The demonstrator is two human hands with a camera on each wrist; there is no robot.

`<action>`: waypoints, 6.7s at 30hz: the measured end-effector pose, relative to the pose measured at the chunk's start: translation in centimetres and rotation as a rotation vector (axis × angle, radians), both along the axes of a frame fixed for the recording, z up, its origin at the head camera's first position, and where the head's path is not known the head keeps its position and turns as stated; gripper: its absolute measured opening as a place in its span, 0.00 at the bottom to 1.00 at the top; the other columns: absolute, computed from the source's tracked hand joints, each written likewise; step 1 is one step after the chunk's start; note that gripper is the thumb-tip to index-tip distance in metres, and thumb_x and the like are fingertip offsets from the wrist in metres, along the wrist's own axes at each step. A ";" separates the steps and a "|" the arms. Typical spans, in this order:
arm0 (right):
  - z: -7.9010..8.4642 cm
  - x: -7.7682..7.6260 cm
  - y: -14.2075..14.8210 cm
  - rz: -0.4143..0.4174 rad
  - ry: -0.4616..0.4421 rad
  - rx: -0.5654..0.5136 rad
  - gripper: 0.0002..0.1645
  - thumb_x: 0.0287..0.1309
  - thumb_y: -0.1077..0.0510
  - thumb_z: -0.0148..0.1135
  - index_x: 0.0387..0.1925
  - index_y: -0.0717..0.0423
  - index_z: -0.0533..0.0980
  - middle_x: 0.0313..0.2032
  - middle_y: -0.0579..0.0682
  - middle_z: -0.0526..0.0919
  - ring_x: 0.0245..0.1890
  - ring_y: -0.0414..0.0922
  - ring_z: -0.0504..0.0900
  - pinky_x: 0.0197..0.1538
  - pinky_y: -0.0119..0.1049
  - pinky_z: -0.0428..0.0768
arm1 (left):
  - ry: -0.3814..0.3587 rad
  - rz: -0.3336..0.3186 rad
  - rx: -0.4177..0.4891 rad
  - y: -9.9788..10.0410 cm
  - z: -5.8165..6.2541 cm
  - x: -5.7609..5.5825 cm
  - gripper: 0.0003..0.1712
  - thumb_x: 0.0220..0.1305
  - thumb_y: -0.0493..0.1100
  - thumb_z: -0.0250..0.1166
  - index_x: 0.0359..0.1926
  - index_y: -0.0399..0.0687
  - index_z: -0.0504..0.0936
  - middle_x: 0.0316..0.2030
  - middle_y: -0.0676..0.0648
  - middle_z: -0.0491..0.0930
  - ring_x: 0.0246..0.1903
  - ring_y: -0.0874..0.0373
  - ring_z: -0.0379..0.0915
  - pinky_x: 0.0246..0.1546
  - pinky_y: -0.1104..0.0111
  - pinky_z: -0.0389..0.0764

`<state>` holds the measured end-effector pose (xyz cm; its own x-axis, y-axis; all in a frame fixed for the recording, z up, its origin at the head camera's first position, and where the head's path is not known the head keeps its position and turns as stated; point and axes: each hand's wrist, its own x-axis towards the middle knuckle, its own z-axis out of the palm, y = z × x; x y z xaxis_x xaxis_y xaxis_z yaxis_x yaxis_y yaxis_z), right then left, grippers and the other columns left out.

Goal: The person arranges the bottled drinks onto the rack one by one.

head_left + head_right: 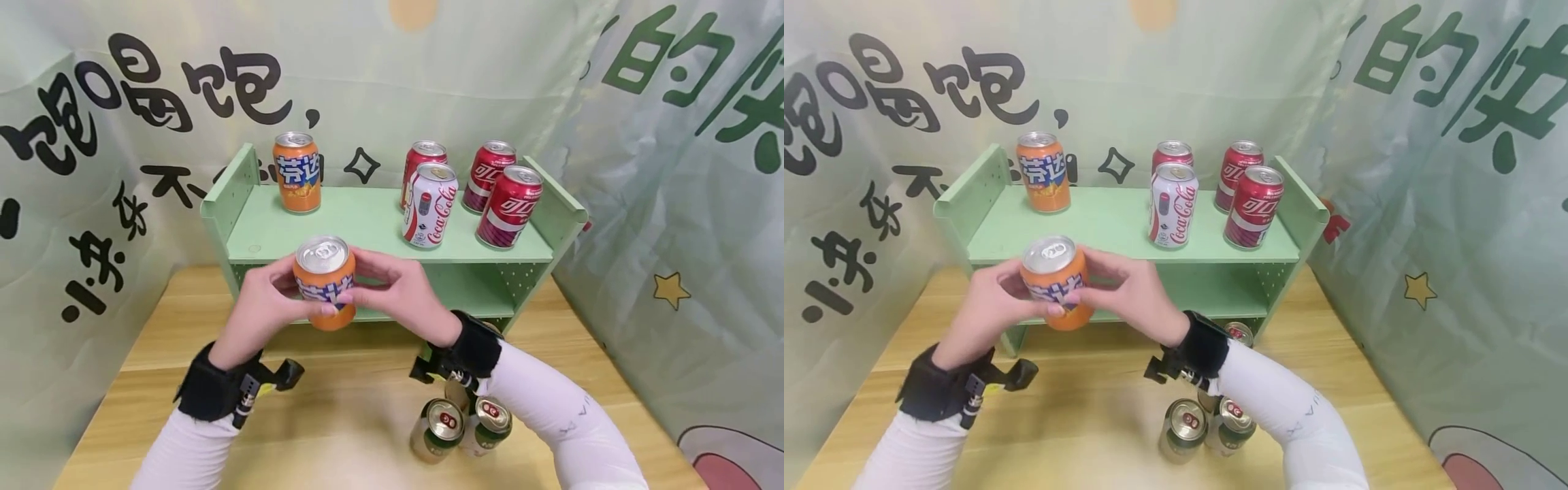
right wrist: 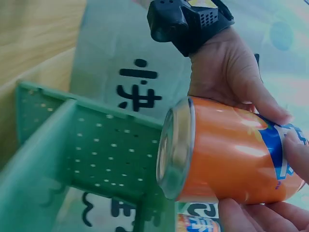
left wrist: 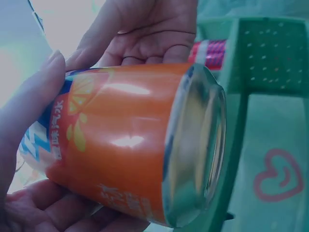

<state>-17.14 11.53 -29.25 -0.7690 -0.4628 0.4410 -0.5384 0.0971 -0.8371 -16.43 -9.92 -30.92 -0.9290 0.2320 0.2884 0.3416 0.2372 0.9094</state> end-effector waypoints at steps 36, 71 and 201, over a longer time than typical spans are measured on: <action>2.3 -7.4 -6.0 -0.079 -0.199 -0.128 0.34 0.57 0.59 0.65 0.65 0.57 0.66 0.59 0.54 0.75 0.57 0.42 0.77 0.57 0.32 0.76 | 0.006 0.088 0.139 -2.5 3.3 -6.1 0.35 0.56 0.44 0.70 0.63 0.42 0.68 0.56 0.41 0.75 0.50 0.59 0.74 0.50 0.75 0.76; 0.9 -4.0 -1.0 -0.173 -0.131 0.062 0.31 0.58 0.53 0.64 0.61 0.61 0.70 0.57 0.58 0.77 0.56 0.43 0.78 0.56 0.33 0.77 | 0.095 0.327 0.244 -1.0 -0.8 -2.1 0.44 0.56 0.39 0.69 0.70 0.42 0.58 0.69 0.43 0.58 0.68 0.55 0.57 0.61 0.74 0.65; -4.3 6.4 13.2 -0.662 -0.022 0.141 0.45 0.30 0.61 0.81 0.56 0.59 0.71 0.47 0.55 0.81 0.45 0.39 0.79 0.41 0.31 0.83 | -0.002 -0.539 0.044 17.1 -4.9 -2.0 0.47 0.45 0.36 0.75 0.67 0.41 0.65 0.61 0.41 0.72 0.57 0.52 0.72 0.54 0.71 0.75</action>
